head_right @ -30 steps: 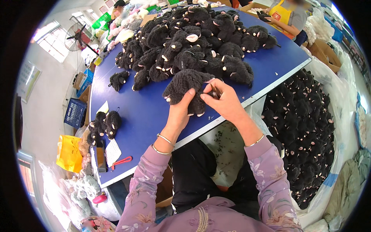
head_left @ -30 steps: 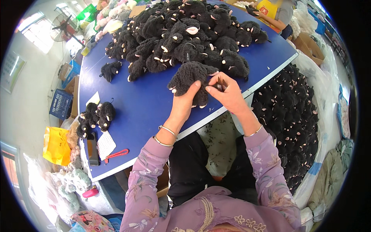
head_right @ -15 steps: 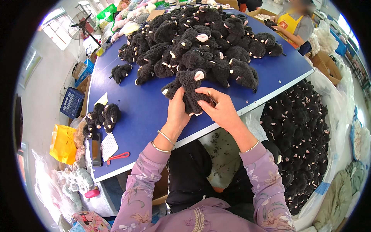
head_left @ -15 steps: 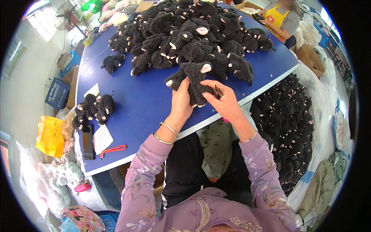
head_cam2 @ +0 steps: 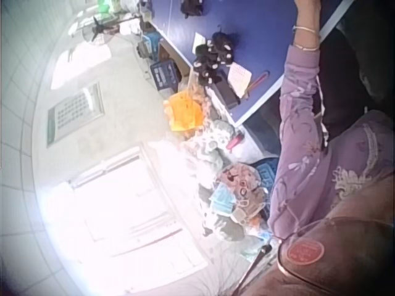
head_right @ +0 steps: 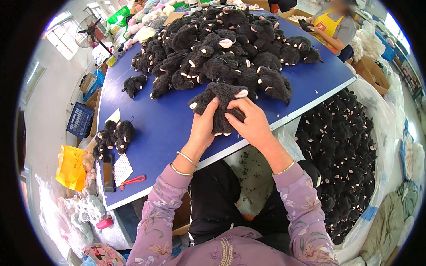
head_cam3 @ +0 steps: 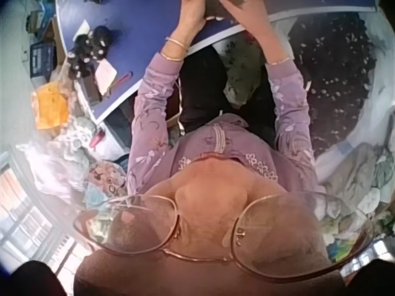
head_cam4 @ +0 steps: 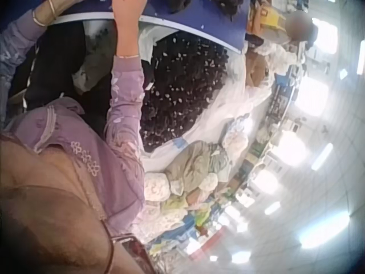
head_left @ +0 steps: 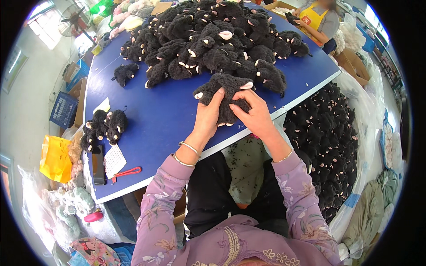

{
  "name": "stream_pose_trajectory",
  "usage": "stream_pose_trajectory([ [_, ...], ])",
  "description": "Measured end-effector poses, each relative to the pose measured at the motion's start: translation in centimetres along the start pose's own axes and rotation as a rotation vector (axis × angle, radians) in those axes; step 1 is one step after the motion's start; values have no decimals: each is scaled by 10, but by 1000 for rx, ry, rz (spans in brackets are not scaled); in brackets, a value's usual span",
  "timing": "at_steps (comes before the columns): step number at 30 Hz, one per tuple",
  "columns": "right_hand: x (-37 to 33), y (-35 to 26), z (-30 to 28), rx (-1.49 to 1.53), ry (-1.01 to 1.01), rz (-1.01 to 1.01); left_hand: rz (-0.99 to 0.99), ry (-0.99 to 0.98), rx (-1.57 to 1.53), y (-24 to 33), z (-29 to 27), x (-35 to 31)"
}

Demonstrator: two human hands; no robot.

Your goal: The person trims the fur on small black plush toys using scissors. They pick up each toy, trim around the edges and features, and place the finished toy on the table. The process is repeated for multiple toys throughout the clip.

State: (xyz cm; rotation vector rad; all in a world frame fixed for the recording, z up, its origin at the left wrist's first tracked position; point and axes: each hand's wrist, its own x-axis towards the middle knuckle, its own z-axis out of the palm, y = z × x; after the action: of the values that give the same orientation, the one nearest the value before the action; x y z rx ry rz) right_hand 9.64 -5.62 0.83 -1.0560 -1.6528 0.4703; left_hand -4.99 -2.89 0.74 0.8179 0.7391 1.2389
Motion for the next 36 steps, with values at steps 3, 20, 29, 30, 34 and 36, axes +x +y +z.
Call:
stream_pose_trajectory([
  [3,-1,-1,-5,-65,-66,88,-76,-7,36,1,-1,-1],
  [20,-1,-2,-18,-120,-233,163,-180,46,57,8,3,-4],
  [29,4,8,-29,422,26,475,-181,-339,400,0,-8,-5],
  [30,3,8,-32,498,24,547,-177,-322,400,1,-7,-4],
  [34,5,7,-30,720,110,599,-138,-289,349,3,-8,-2],
  [36,6,8,-31,809,117,617,-124,-274,315,3,-9,-2],
])
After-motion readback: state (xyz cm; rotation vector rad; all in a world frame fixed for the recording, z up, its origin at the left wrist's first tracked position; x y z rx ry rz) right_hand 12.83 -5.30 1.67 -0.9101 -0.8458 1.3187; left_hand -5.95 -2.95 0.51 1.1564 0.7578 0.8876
